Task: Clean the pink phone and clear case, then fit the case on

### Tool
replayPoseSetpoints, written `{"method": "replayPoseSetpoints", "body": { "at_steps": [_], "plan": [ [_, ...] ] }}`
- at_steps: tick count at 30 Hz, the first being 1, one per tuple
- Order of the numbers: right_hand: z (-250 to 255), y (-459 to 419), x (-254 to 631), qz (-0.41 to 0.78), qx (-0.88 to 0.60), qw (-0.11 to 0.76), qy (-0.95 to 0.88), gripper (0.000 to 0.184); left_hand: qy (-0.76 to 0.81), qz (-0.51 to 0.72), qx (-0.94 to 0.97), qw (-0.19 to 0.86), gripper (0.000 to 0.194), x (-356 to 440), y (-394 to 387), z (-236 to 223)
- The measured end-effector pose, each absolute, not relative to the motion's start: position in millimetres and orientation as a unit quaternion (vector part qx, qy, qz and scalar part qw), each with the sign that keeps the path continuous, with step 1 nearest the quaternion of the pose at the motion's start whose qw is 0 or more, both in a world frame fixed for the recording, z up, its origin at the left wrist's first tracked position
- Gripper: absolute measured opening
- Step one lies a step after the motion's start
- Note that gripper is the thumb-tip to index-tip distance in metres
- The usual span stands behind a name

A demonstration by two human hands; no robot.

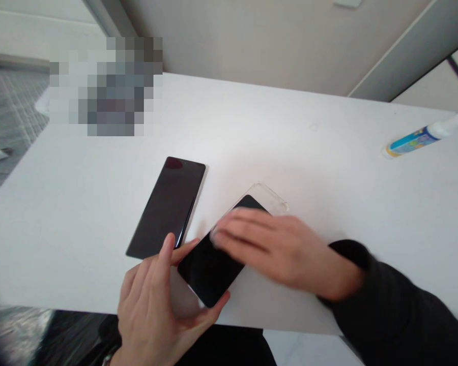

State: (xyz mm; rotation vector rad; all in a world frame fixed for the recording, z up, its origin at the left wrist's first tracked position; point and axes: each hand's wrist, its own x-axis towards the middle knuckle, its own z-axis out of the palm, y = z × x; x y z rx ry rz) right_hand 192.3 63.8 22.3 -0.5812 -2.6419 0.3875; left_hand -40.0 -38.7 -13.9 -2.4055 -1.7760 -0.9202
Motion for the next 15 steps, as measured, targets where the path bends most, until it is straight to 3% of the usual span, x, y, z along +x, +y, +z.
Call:
{"method": "replayPoseSetpoints", "body": {
  "at_steps": [3,8,13,15],
  "plan": [
    [21,60,187,0.173,-0.136,0.215,-0.951,0.034,-0.563,-0.293,-0.773,0.009,0.093,-41,-39,-15],
    [21,65,194,0.108,-0.272,0.201,-0.935,0.033,-0.574,-0.285,-0.767,0.028,0.103,-43,-41,-16],
    [21,55,182,0.200,-0.116,0.221,-0.947,0.035,-0.565,-0.279,-0.776,0.034,0.092,-44,-42,-18],
    [18,59,186,0.168,-0.192,0.216,-0.942,0.031,-0.572,-0.279,-0.770,0.035,0.099,-44,-41,-18]
  ]
}}
